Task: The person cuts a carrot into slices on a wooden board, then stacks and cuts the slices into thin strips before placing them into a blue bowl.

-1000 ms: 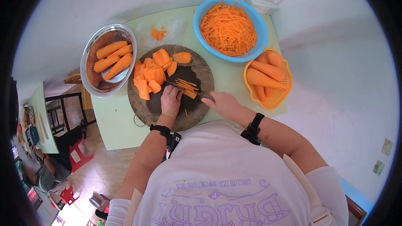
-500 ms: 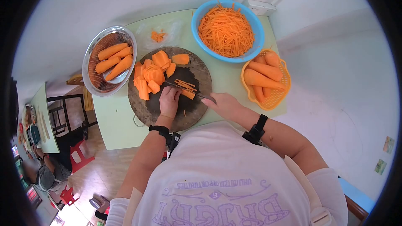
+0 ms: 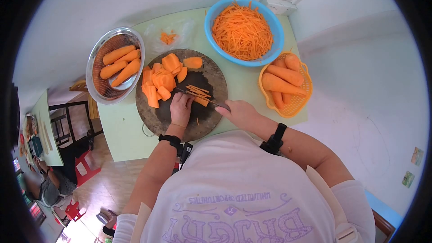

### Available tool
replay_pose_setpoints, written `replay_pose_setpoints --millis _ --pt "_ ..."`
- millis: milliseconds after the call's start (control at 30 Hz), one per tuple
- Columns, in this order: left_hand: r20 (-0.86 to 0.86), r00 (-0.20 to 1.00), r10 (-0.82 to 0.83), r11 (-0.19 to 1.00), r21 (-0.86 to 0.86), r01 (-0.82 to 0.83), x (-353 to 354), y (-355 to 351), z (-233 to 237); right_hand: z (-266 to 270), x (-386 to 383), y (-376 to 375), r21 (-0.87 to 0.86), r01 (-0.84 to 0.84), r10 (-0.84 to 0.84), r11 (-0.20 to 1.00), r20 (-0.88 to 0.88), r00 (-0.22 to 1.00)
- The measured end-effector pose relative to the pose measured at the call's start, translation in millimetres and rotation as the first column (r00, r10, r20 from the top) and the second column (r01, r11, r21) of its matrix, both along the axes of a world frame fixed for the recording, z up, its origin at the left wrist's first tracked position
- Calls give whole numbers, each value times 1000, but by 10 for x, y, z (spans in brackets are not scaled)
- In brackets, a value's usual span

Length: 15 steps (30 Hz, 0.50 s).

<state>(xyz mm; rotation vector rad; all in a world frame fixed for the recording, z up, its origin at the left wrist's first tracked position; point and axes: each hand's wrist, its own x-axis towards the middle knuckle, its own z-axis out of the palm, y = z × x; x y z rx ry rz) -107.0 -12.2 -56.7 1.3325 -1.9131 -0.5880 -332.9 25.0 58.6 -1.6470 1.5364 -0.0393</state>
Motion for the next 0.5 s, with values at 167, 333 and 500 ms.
replay_pose_setpoints --millis 167,333,500 --pt "13 1000 -7 1000 -8 7 9 1 -12 -5 14 -16 -4 -16 16 1000 -25 1000" --pt "-6 1000 -5 1000 -12 5 -4 -2 -15 -68 37 -55 -18 -31 30 999 -39 999" --pt "10 1000 -9 1000 -7 9 9 -1 -30 -176 7 -74 -35 -15 14 999 -33 999"
